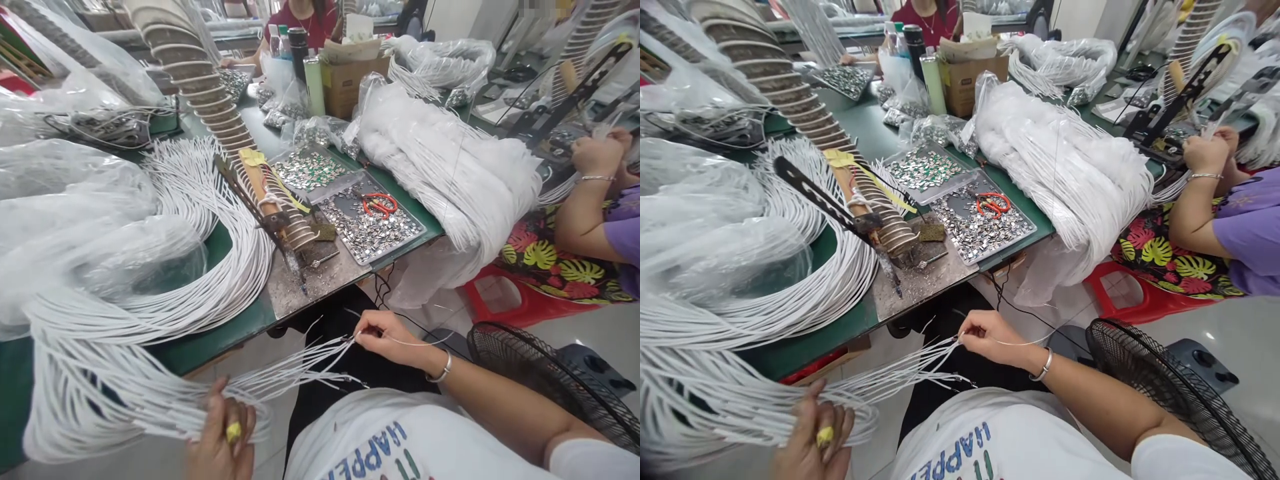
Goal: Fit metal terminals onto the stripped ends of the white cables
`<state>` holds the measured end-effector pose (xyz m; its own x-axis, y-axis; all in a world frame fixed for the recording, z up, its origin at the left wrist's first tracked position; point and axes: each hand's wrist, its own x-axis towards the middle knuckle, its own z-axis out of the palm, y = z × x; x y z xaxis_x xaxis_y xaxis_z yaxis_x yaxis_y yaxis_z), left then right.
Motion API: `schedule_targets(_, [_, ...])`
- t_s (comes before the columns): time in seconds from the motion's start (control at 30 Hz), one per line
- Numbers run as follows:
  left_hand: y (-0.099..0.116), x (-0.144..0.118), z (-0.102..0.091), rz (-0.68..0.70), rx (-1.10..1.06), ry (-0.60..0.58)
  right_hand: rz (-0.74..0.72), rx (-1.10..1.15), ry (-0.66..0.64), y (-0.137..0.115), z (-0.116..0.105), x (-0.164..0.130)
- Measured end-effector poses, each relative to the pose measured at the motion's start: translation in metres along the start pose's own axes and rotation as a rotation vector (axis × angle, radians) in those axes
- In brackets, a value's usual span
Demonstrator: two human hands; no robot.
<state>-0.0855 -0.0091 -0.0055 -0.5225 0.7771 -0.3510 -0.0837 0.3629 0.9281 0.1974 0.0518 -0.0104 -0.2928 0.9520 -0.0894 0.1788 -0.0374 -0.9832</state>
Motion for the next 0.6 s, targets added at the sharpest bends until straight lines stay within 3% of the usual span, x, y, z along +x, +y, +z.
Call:
schedule_targets(0.1, [0.003,-0.006,0.019,-0.101,0.034,-0.280,-0.168,-0.029,-0.127,0.002,0.012,-0.002])
schedule_targets(0.2, [0.005,-0.022,0.052,-0.031,0.167,-0.533,-0.371,-0.107,-0.163,-0.004,0.029,0.002])
schedule_targets(0.27, [0.007,-0.030,0.070,0.051,0.205,-0.559,-0.419,-0.120,-0.144,-0.009,0.036,0.006])
schedule_targets(0.37, [0.009,-0.032,0.079,0.082,0.205,-0.555,-0.313,-0.019,-0.111,-0.014,0.036,0.009])
schedule_targets(0.5, [0.010,-0.025,0.073,0.115,0.243,-0.587,-0.046,0.153,-0.102,-0.017,0.029,0.010])
schedule_targets(0.6, [0.010,-0.020,0.069,0.109,0.298,-0.594,0.014,0.170,-0.078,-0.020,0.028,0.010])
